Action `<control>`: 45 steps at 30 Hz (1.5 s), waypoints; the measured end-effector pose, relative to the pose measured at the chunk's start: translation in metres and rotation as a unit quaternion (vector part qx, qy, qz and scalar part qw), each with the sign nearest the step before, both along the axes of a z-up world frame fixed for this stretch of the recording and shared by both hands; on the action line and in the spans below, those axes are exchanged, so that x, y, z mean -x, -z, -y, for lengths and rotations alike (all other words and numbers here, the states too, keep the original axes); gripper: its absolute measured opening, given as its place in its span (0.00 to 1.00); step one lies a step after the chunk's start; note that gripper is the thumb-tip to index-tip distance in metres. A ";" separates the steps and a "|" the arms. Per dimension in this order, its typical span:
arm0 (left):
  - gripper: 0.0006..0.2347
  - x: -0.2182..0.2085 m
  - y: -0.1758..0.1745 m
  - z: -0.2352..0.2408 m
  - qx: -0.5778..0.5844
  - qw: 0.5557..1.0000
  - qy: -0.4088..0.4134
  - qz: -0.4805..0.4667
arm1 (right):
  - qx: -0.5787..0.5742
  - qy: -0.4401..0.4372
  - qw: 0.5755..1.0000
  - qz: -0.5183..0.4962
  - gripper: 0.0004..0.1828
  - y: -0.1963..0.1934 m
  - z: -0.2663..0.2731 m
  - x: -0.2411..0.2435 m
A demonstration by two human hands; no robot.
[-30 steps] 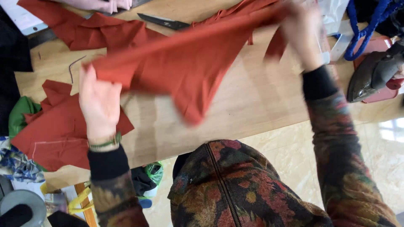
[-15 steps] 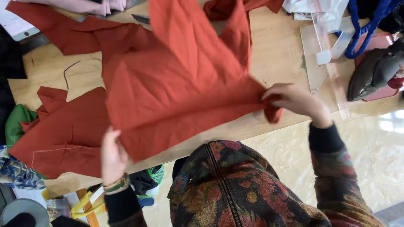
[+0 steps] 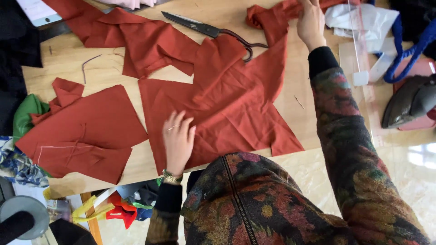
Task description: Cutting a pattern piece from orange fabric using scissors and then arranging and smoothing the cut pieces on a table.
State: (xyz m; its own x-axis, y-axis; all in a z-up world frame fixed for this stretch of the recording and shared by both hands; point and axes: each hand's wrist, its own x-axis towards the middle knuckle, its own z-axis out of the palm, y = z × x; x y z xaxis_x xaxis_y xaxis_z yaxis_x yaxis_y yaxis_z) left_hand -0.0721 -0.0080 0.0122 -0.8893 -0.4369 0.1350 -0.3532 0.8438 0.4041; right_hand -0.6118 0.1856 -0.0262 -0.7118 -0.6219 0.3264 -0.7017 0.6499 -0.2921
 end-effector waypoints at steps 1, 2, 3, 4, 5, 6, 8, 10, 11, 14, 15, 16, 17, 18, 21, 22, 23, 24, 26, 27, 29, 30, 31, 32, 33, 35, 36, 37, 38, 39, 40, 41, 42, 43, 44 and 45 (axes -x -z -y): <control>0.11 0.008 0.010 0.004 0.002 1.000 -0.007 -0.001 | 0.002 -0.007 1.000 -0.001 0.26 -0.001 0.003 0.005; 0.14 0.016 0.020 0.009 -0.010 1.000 -0.023 0.007 | -0.013 -0.032 0.999 -0.015 0.31 -0.002 0.006 0.009; 0.17 0.025 0.030 0.014 -0.021 0.999 -0.038 0.016 | -0.027 -0.058 0.998 -0.028 0.36 -0.003 0.010 0.013; 0.17 0.029 0.033 0.021 -0.020 0.999 -0.043 0.014 | -0.026 -0.063 0.997 -0.030 0.36 0.000 0.011 0.019; 0.18 0.034 0.036 0.027 0.001 0.997 -0.071 0.014 | -0.103 -0.040 0.994 0.002 0.37 0.003 0.013 0.025; 0.19 0.036 0.039 0.033 0.021 0.995 -0.096 0.015 | -0.181 -0.016 0.983 0.035 0.40 0.007 0.011 0.029; 0.20 0.039 0.040 0.037 0.039 0.993 -0.108 0.016 | -0.209 0.000 0.978 -0.028 0.29 0.032 0.003 0.061; 0.21 0.041 0.047 0.041 0.058 0.991 -0.116 0.016 | -0.235 0.021 0.968 -0.090 0.20 0.037 0.000 0.078; 0.22 0.041 0.054 0.041 0.070 0.989 -0.128 0.018 | -0.191 0.026 0.978 -0.082 0.19 0.029 0.002 0.079; 0.24 0.040 0.063 0.042 0.086 0.987 -0.133 0.020 | -0.085 0.043 0.994 -0.060 0.19 0.005 -0.011 0.072; 0.24 0.040 0.064 0.042 0.092 0.987 -0.133 0.020 | -0.019 0.051 0.997 -0.049 0.21 -0.003 -0.016 0.067; 0.24 0.040 0.064 0.042 0.091 0.987 -0.130 0.020 | -0.020 0.053 0.997 -0.049 0.21 -0.012 -0.023 0.054; 0.24 0.040 0.064 0.041 0.099 0.986 -0.131 0.018 | 0.046 0.060 0.996 -0.039 0.23 -0.021 -0.030 0.041; 0.24 0.040 0.063 0.041 0.108 0.985 -0.132 0.015 | 0.113 0.066 0.991 -0.031 0.26 -0.031 -0.036 0.028; 0.25 0.041 0.060 0.040 0.094 0.986 -0.136 0.024 | 0.246 0.079 0.966 -0.016 0.33 -0.058 -0.041 0.001; 0.25 0.041 0.059 0.040 0.093 0.986 -0.133 0.024 | 0.245 0.082 0.966 -0.017 0.33 -0.064 -0.036 -0.044; 0.25 0.041 0.059 0.040 0.083 0.987 -0.136 0.023 | 0.213 0.002 0.977 -0.022 0.31 -0.070 -0.031 -0.088; 0.25 0.040 0.059 0.040 0.074 0.987 -0.139 0.024 | 0.179 -0.077 0.980 -0.027 0.29 -0.075 -0.025 -0.134; 0.23 0.038 0.064 0.044 0.029 0.990 -0.137 0.004 | 0.128 -0.194 0.972 -0.036 0.27 -0.091 -0.014 -0.205; 0.21 0.037 0.066 0.047 -0.016 0.990 -0.140 -0.018 | 0.078 -0.313 0.945 -0.048 0.27 -0.100 -0.008 -0.240; 0.19 0.035 0.069 0.049 -0.072 0.982 -0.166 -0.056 | 0.074 -0.243 0.965 0.059 0.26 -0.082 -0.027 -0.252; 0.18 0.035 0.070 0.052 -0.126 0.968 -0.193 -0.095 | 0.069 -0.172 0.969 0.164 0.25 -0.074 -0.035 -0.258; 0.18 0.040 0.062 0.052 -0.127 0.969 -0.192 -0.094 | 0.069 -0.171 0.969 0.166 0.25 -0.066 -0.039 -0.258; 0.17 0.045 0.055 0.051 -0.119 0.966 -0.172 -0.153 | 0.080 -0.135 0.970 0.187 0.22 -0.057 -0.043 -0.259; 0.15 0.049 0.047 0.051 -0.111 0.959 -0.151 -0.211 | 0.091 -0.100 0.969 0.208 0.19 -0.049 -0.047 -0.260; 0.19 0.069 0.027 0.048 -0.106 0.965 -0.107 -0.217 | 0.095 -0.108 0.969 0.201 0.18 -0.046 -0.038 -0.262; 0.23 0.079 0.018 0.046 -0.101 0.968 -0.063 -0.223 | 0.099 -0.117 0.969 0.193 0.17 -0.044 -0.034 -0.263; 0.23 0.094 0.012 0.047 -0.101 0.967 -0.064 -0.223 | 0.099 -0.117 0.969 0.193 0.17 -0.042 -0.024 -0.261; 0.32 0.109 0.007 0.047 -0.084 0.978 -0.013 -0.189 | 0.090 -0.145 0.970 0.175 0.21 -0.039 -0.014 -0.261; 0.41 0.124 0.002 0.048 -0.067 0.985 0.037 -0.155 | 0.082 -0.173 0.969 0.157 0.24 -0.036 -0.004 -0.260; 0.41 0.136 0.013 0.050 -0.068 0.985 0.036 -0.155 | 0.081 -0.174 0.969 0.158 0.24 -0.042 0.005 -0.263; 0.31 0.147 0.025 0.053 -0.020 0.990 0.052 -0.132 | -0.004 -0.191 0.969 0.159 0.34 -0.048 0.014 -0.266; 0.20 0.159 0.036 0.056 0.028 0.991 0.068 -0.108 | -0.089 -0.206 0.962 0.159 0.44 -0.054 0.024 -0.269; 0.20 0.159 0.027 0.058 0.029 0.991 0.067 -0.108 | -0.088 -0.207 0.961 0.158 0.44 -0.044 0.022 -0.264; 0.08 0.160 0.018 0.061 -0.012 0.985 0.013 -0.169 | -0.100 -0.217 0.967 0.094 0.35 -0.034 0.021 -0.258; 0.05 0.162 0.009 0.063 -0.052 0.971 -0.041 -0.229 | -0.112 -0.225 0.967 0.031 0.27 -0.024 0.019 -0.251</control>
State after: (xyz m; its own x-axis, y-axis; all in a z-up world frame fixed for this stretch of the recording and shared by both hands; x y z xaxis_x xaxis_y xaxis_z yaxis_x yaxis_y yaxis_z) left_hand -0.2339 -0.0712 0.0029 -0.7075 -0.5360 0.4607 -0.1802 0.7671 0.6158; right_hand -0.3612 0.1662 -0.0020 -0.3659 -0.9236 0.1142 -0.9142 0.3338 -0.2297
